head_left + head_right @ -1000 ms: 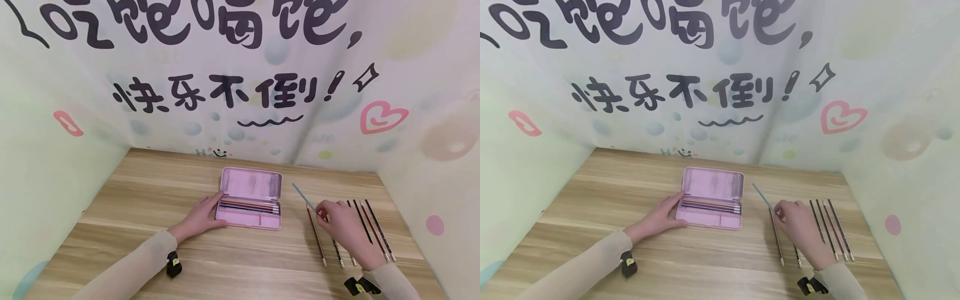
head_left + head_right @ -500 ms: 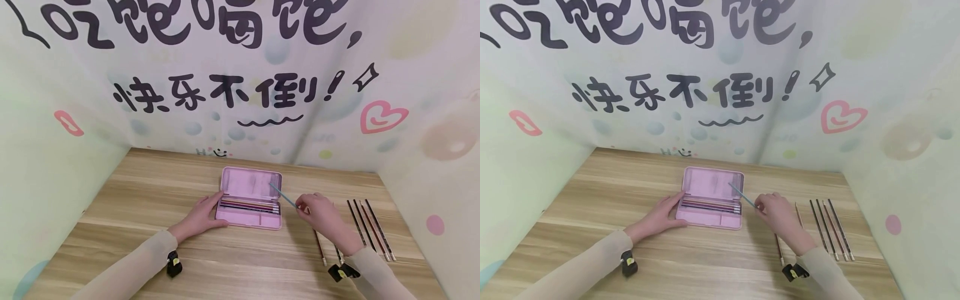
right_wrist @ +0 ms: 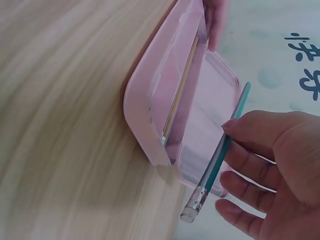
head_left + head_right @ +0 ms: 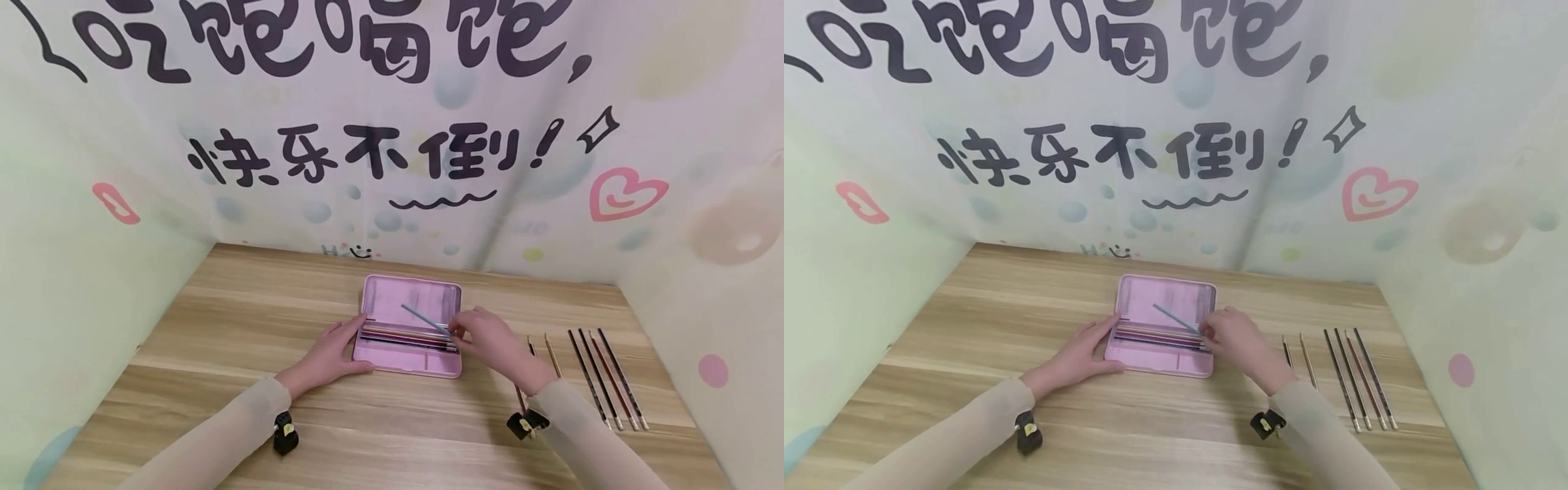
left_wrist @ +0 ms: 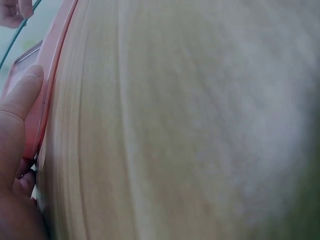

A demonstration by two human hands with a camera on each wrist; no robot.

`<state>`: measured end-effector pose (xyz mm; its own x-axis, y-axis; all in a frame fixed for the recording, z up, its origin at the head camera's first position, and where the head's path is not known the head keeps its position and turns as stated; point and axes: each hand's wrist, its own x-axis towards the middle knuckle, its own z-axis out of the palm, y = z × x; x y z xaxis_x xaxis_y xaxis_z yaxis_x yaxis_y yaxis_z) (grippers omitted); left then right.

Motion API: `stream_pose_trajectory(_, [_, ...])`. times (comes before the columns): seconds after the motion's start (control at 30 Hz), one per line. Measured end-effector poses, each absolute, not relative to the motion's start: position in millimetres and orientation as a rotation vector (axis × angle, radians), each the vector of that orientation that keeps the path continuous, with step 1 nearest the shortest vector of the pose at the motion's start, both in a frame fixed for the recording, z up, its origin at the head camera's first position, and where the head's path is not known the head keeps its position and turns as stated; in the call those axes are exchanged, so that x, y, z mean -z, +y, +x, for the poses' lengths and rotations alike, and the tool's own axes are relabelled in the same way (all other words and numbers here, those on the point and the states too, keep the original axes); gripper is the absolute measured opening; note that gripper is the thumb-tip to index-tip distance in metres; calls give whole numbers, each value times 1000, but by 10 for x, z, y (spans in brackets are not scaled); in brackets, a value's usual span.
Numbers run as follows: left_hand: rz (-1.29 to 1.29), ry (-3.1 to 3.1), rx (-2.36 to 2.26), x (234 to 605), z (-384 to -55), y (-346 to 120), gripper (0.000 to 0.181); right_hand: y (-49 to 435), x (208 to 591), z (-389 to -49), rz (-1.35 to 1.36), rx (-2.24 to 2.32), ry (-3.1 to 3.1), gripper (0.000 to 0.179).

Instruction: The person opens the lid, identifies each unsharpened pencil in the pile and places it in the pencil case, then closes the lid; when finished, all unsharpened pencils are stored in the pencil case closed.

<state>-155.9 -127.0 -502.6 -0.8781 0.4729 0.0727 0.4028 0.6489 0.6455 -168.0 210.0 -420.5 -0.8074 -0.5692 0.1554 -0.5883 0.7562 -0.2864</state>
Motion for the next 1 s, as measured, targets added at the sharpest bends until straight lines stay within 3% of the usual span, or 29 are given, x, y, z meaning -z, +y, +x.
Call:
stream_pose_trajectory(0.63, [706,2731,-1042,4993,-1549,-1288,101,1709,4396,-1971,1264,-226,-2726,11])
stream_pose_trajectory(1.0, [690,2712,-1058,4984,-1545,-1278,100,1538,4445,-1997,1297,-117,-2764,14])
